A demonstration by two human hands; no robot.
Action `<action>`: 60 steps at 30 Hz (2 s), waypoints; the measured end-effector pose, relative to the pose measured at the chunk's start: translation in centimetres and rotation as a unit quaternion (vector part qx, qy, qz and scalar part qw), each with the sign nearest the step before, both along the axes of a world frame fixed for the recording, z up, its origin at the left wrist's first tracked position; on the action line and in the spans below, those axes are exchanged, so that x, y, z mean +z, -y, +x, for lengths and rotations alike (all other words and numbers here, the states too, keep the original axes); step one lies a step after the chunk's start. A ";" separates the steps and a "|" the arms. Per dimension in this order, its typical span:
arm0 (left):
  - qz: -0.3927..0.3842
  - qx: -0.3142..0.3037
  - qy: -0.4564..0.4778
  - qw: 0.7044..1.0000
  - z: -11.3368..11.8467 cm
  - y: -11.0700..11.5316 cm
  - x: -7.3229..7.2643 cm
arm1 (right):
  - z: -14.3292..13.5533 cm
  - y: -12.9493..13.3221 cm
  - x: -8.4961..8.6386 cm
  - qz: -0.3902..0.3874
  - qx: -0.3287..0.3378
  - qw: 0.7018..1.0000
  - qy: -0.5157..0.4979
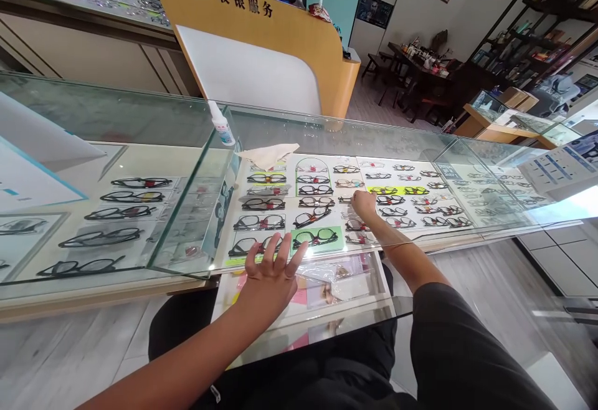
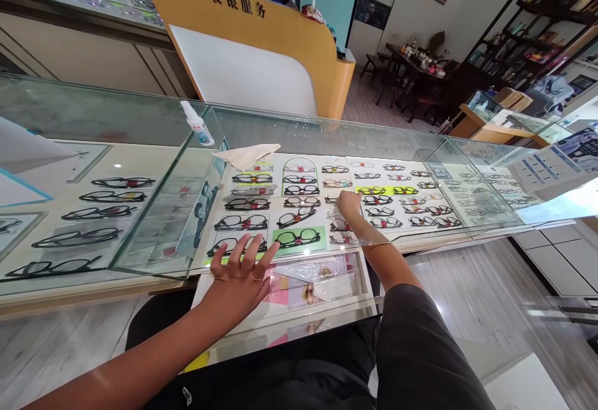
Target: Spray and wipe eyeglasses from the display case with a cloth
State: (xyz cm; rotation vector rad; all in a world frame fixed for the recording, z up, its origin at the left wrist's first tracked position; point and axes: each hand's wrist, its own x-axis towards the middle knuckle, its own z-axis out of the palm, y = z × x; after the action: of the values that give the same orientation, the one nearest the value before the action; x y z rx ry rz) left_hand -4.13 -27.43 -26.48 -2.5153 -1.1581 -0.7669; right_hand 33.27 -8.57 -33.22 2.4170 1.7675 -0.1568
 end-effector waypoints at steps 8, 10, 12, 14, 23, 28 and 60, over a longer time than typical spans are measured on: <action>-0.023 0.000 0.026 0.999 0.1 0.0 -0.3 | 0.3 -0.5 -0.1 -0.013 0.013 1.000 0.003; -0.026 0.000 0.027 0.999 0.1 0.1 -0.2 | 0.2 -0.3 0.0 0.003 0.015 1.000 0.002; -0.028 0.002 0.020 0.999 0.1 0.1 -0.1 | 0.1 -0.1 0.2 0.030 0.017 0.999 0.001; -0.030 0.002 0.012 0.999 0.1 0.2 0.0 | -0.1 -0.1 0.3 0.064 0.022 0.998 -0.002; -0.050 0.006 -0.015 0.999 -0.5 0.4 -0.4 | -0.9 -1.7 -1.5 0.076 0.041 0.995 -0.048; -0.040 0.016 -0.020 0.999 -0.5 0.4 -0.6 | -1.0 -2.2 -2.0 0.070 0.035 0.996 -0.054; -0.034 0.015 0.037 0.999 0.0 0.3 -1.7 | 2.0 -2.2 1.1 0.048 0.037 0.998 -0.027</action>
State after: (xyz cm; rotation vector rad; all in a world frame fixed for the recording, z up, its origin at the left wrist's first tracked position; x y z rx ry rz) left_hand -4.16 -27.69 -28.17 -2.5391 -1.2636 -0.8333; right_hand 35.30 -6.36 -32.12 2.4294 1.9280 -0.1340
